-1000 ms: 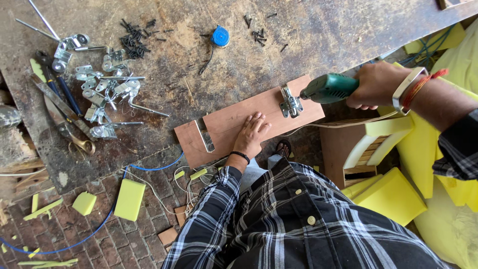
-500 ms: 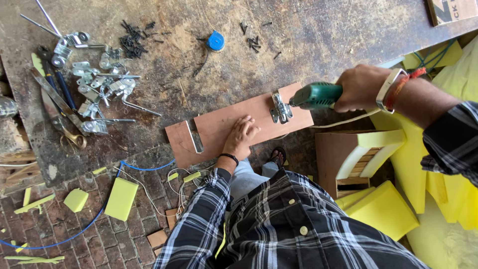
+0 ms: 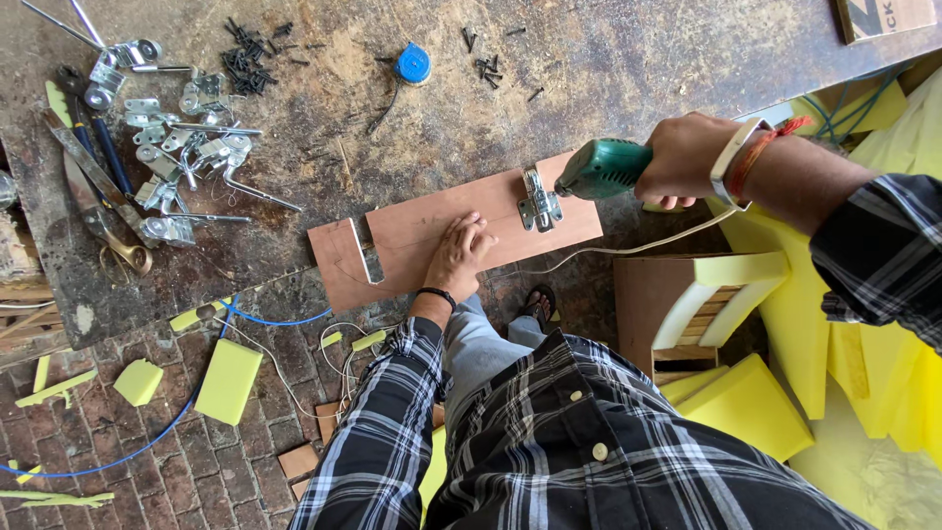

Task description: The person installs metal hinges onto a wooden board using a power drill and a hammer. They position the hinges, drive screws with the drill, and tap components with the hammer to secure them.

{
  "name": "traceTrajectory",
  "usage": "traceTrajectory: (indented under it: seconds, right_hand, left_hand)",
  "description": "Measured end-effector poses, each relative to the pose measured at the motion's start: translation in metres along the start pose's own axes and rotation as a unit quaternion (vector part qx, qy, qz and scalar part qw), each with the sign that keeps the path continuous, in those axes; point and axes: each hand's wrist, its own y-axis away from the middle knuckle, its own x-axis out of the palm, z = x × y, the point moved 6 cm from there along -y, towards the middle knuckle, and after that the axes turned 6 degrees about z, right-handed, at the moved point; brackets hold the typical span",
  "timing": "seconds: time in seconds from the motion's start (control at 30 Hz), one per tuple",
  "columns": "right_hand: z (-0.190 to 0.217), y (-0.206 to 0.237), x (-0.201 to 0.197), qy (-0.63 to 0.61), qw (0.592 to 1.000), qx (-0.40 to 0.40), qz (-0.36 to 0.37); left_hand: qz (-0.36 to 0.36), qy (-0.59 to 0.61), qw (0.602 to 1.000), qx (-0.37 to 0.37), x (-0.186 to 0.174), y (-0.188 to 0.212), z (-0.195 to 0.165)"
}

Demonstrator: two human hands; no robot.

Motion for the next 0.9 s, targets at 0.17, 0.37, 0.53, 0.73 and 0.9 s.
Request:
traceTrajectory:
  seconds: [0.17,0.37,0.53,0.73,0.9]
  right_hand:
    - [0.005,0.007,-0.003,0.068,0.997,-0.008,-0.03]
    - [0.015,0.009,-0.006,0.187,0.981,-0.007,-0.05]
    - [0.019,0.002,-0.003,0.183,0.982,-0.002,-0.053]
    - [0.008,-0.006,-0.001,0.162,0.985,-0.004,-0.062]
    - [0.008,-0.012,0.003,0.167,0.984,-0.004,-0.069]
  left_hand:
    - [-0.011,0.002,1.0,0.01,-0.005,-0.001,0.0]
    - [-0.038,0.002,0.999,0.016,-0.007,-0.001,-0.002]
    - [-0.026,-0.029,0.999,-0.002,-0.009,-0.001,-0.003]
    - [-0.044,-0.009,0.999,-0.005,-0.008,0.001,-0.009]
    - [-0.047,-0.017,0.999,-0.006,-0.004,0.0,-0.007]
